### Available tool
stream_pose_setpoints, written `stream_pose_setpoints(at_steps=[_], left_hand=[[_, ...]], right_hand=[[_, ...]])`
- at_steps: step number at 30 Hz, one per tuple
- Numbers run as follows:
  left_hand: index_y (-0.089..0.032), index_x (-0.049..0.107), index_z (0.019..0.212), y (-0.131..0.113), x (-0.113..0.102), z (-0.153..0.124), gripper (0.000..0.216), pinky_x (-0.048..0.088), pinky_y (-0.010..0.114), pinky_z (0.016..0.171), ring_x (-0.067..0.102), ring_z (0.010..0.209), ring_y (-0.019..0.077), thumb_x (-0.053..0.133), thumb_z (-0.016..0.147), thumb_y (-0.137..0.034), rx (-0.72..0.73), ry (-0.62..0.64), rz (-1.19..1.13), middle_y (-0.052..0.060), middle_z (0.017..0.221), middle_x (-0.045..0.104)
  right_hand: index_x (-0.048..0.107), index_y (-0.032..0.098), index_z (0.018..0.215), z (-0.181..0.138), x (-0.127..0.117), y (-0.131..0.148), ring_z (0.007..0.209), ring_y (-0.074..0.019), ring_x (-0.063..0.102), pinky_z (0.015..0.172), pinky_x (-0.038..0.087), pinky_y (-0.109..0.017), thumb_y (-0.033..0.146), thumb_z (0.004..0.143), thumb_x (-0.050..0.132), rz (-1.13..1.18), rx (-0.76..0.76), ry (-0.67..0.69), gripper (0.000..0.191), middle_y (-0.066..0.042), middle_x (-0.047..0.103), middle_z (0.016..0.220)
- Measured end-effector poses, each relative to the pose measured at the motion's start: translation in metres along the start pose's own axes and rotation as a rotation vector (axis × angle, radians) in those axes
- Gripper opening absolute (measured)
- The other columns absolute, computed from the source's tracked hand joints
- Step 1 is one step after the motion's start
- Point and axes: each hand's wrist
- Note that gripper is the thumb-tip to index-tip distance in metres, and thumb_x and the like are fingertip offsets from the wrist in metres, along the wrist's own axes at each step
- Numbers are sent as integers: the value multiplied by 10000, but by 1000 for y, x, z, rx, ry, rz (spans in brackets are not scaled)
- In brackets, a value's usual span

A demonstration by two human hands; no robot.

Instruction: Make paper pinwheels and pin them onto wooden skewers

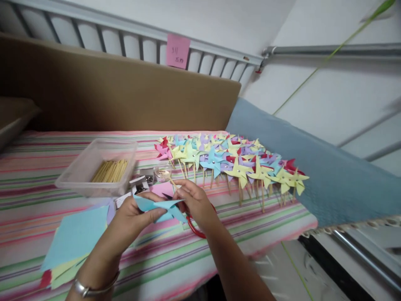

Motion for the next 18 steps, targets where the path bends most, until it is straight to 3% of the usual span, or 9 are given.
stream_pose_setpoints(at_steps=[7, 15, 18], left_hand=[[-257, 742, 762, 2, 21, 6, 42, 499, 256, 718, 645, 744, 157, 715, 747, -229, 144, 55, 39, 4, 768, 716], [-249, 732, 804, 11, 12, 5, 107, 489, 289, 821, 638, 887, 172, 688, 772, -156, 329, -45, 180, 16, 879, 700], [-260, 730, 818, 14, 7, 5, 133, 490, 300, 840, 640, 851, 159, 695, 765, -143, 383, -95, 198, 1, 861, 703]], right_hand=[[649, 188, 801, 0, -11, -1, 533, -90, 486, 487, 369, -201, 301, 763, 618, 19, 12, -21, 123, 25, 577, 649], [684, 200, 732, 2, -5, -3, 635, -111, 522, 561, 398, -216, 243, 776, 606, -81, -80, -7, 100, 11, 594, 695], [708, 202, 738, 4, -1, -3, 667, -121, 545, 593, 418, -230, 236, 753, 629, -121, -138, -21, 87, 2, 616, 729]])
Point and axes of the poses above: each hand's wrist, its own z-axis towards the middle knuckle, its own x-axis out of the palm, y = z × x
